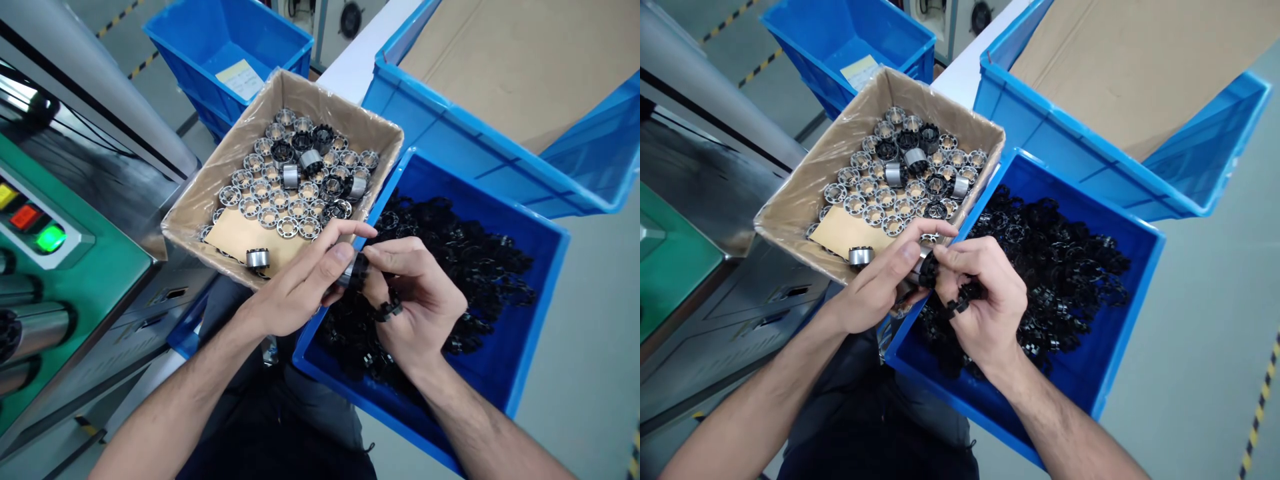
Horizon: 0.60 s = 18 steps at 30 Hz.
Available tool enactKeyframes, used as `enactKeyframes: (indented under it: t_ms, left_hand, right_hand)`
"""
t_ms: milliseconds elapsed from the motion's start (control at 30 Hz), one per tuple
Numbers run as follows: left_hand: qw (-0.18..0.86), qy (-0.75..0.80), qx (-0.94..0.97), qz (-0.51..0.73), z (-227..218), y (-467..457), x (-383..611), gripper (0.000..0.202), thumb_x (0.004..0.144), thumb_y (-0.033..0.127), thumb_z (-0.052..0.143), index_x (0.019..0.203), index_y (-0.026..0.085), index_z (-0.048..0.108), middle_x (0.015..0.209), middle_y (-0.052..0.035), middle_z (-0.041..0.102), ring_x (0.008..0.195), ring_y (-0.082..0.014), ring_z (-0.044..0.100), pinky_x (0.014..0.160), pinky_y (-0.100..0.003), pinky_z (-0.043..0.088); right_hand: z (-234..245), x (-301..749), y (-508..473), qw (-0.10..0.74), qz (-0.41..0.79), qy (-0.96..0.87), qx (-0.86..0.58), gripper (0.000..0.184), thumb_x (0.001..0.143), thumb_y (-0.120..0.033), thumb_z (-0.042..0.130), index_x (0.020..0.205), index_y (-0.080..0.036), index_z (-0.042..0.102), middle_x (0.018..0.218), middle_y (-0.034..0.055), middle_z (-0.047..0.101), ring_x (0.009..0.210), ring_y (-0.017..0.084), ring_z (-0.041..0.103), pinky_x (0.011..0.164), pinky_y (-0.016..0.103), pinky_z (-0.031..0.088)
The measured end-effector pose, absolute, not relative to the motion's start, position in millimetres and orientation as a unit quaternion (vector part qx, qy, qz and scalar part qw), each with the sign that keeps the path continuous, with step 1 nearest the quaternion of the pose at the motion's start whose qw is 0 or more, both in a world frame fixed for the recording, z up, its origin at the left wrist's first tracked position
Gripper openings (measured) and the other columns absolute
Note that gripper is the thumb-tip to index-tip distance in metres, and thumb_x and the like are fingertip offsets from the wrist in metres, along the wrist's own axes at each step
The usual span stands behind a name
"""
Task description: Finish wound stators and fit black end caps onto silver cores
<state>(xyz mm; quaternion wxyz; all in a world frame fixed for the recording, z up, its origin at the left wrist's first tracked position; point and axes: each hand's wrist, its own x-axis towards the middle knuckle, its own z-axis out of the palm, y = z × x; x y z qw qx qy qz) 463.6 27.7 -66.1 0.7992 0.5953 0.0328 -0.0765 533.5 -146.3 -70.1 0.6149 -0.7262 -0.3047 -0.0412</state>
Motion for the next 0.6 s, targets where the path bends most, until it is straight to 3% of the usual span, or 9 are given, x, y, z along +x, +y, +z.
enactKeyframes:
  t_ms: [133,233,300,367,433,500,600]
  left_hand:
    - [0.809,0.006,0.585,-0.055,-75,28,467,0.054,0.118,0.063,0.069,0.160,0.030,0.060,0.088,0.0035,0.060,0.061,-0.0107,0.051,0.060,-0.027,0.046]
    - [0.777,0.008,0.629,0.031,-74,40,469,0.046,0.111,0.051,0.082,0.146,0.026,0.065,0.092,0.0029,0.062,0.066,-0.0116,0.053,0.064,-0.029,0.044]
    - [0.685,0.041,0.723,0.077,-64,55,469,0.033,0.107,0.043,0.080,0.128,0.024,0.063,0.094,0.0017,0.063,0.071,-0.0137,0.055,0.067,-0.031,0.043]
    - [0.523,0.080,0.846,0.069,-48,72,467,0.027,0.102,0.034,0.076,0.119,0.024,0.059,0.092,0.0023,0.062,0.072,-0.0154,0.054,0.070,-0.033,0.041]
    - [0.351,0.097,0.931,0.016,-34,85,464,0.022,0.100,0.028,0.069,0.119,0.024,0.059,0.085,0.0040,0.059,0.069,-0.0170,0.051,0.070,-0.036,0.036]
    - [0.246,0.069,0.965,-0.055,-27,92,462,0.018,0.101,0.026,0.065,0.119,0.024,0.062,0.086,0.0027,0.062,0.071,-0.0193,0.053,0.070,-0.037,0.032]
    - [0.193,0.036,0.974,-0.116,-27,96,460,0.019,0.102,0.034,0.074,0.118,0.025,0.070,0.111,-0.0028,0.074,0.087,-0.0225,0.062,0.074,-0.037,0.033]
  right_hand:
    - [-68,535,-147,0.576,-0.074,-0.323,-0.748,0.019,0.105,-0.012,0.083,0.111,-0.029,0.090,0.114,0.0066,0.083,0.096,0.021,0.079,0.075,0.037,0.065]
    - [-69,544,-151,0.546,-0.061,-0.345,-0.761,0.026,0.105,-0.014,0.083,0.122,-0.032,0.091,0.125,0.0070,0.082,0.105,0.022,0.080,0.082,0.038,0.067]
    - [-71,553,-154,0.563,-0.020,-0.331,-0.757,0.041,0.109,-0.015,0.079,0.145,-0.035,0.083,0.128,0.0067,0.083,0.108,0.023,0.082,0.079,0.036,0.067]
    - [-72,560,-157,0.584,-0.006,-0.303,-0.753,0.051,0.110,-0.018,0.077,0.158,-0.035,0.072,0.132,0.0078,0.085,0.118,0.026,0.084,0.074,0.035,0.067]
    - [-71,563,-159,0.590,-0.008,-0.283,-0.756,0.045,0.112,-0.020,0.076,0.155,-0.035,0.070,0.135,0.0089,0.085,0.130,0.029,0.084,0.076,0.036,0.070]
    - [-69,562,-160,0.591,-0.007,-0.275,-0.758,0.038,0.114,-0.022,0.075,0.149,-0.035,0.071,0.140,0.0091,0.085,0.136,0.031,0.084,0.086,0.041,0.074]
    - [-67,558,-159,0.605,0.012,-0.272,-0.748,0.034,0.115,-0.024,0.077,0.147,-0.035,0.074,0.144,0.0078,0.085,0.139,0.031,0.084,0.104,0.047,0.075]
